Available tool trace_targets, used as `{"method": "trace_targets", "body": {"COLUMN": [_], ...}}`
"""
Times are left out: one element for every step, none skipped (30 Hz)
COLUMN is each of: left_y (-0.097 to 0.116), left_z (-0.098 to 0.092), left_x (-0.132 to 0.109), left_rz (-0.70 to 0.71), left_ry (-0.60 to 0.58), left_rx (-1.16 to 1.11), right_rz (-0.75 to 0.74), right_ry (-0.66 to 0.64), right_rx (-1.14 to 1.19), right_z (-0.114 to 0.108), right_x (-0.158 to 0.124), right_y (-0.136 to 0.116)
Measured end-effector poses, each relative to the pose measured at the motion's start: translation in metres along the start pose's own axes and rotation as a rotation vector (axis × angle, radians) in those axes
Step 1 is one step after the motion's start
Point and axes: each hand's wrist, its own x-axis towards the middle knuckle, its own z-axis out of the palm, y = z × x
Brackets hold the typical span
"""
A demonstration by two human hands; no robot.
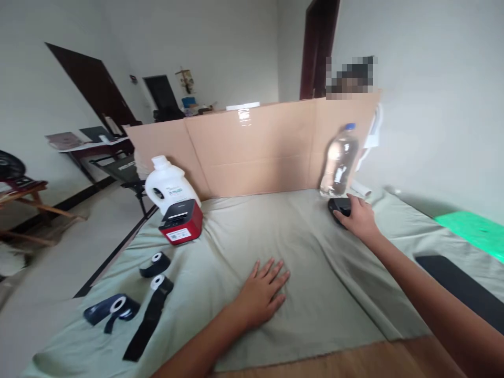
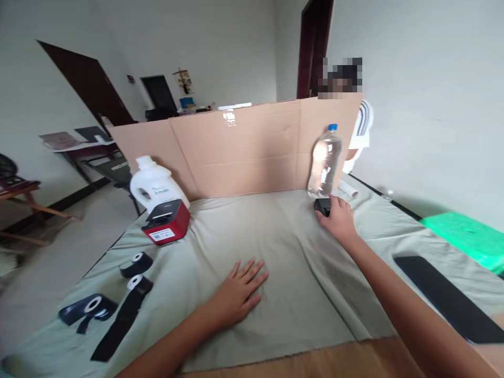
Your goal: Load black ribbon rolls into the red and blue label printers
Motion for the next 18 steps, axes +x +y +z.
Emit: {"method": "trace_targets", "body": {"left_y": [0.006,0.009,0.012,0.013,0.015,0.017,0.018,0.019,0.02,0.02,0.02,0.02,0.019,0.018,0.018,0.017,0.016,0.016], "left_z": [0.003,0.004,0.004,0.003,0.002,0.002,0.002,0.003,0.005,0.007,0.009,0.01,0.012,0.013,0.014,0.014,0.015,0.016], "left_x": [0.001,0.001,0.0,-0.002,-0.003,-0.005,-0.007,-0.008,-0.009,-0.01,-0.01,-0.011,-0.011,-0.011,-0.011,-0.012,-0.012,-0.013], "left_rz": [0.018,0.026,0.024,0.018,0.009,-0.001,-0.008,-0.012,-0.012,-0.009,-0.003,0.003,0.009,0.014,0.02,0.024,0.03,0.038], "left_ry": [-0.032,-0.054,-0.071,-0.086,-0.095,-0.093,-0.083,-0.07,-0.053,-0.037,-0.024,-0.015,-0.006,0.001,0.007,0.012,0.015,0.02], "left_rx": [0.033,0.059,0.08,0.097,0.109,0.114,0.114,0.111,0.105,0.101,0.098,0.096,0.096,0.097,0.097,0.097,0.097,0.097], "right_rz": [0.107,0.192,0.255,0.299,0.323,0.331,0.333,0.334,0.337,0.345,0.359,0.373,0.38,0.379,0.366,0.344,0.316,0.283], "right_ry": [-0.037,-0.09,-0.147,-0.202,-0.246,-0.273,-0.283,-0.281,-0.272,-0.262,-0.252,-0.239,-0.221,-0.196,-0.171,-0.147,-0.128,-0.119], "right_rx": [-0.022,-0.022,-0.009,0.002,0.002,-0.015,-0.048,-0.087,-0.119,-0.136,-0.139,-0.134,-0.123,-0.112,-0.101,-0.088,-0.074,-0.053], "right_z": [-0.008,-0.012,-0.013,-0.011,-0.008,-0.004,0.0,0.003,0.005,0.006,0.006,0.005,0.004,0.002,0.0,-0.002,-0.003,-0.003], "right_x": [0.004,0.007,0.009,0.01,0.012,0.013,0.013,0.014,0.014,0.013,0.011,0.008,0.002,-0.005,-0.015,-0.026,-0.039,-0.053], "right_y": [0.009,0.014,0.016,0.016,0.014,0.012,0.009,0.006,0.002,-0.001,-0.006,-0.011,-0.019,-0.028,-0.039,-0.053,-0.069,-0.086]}}
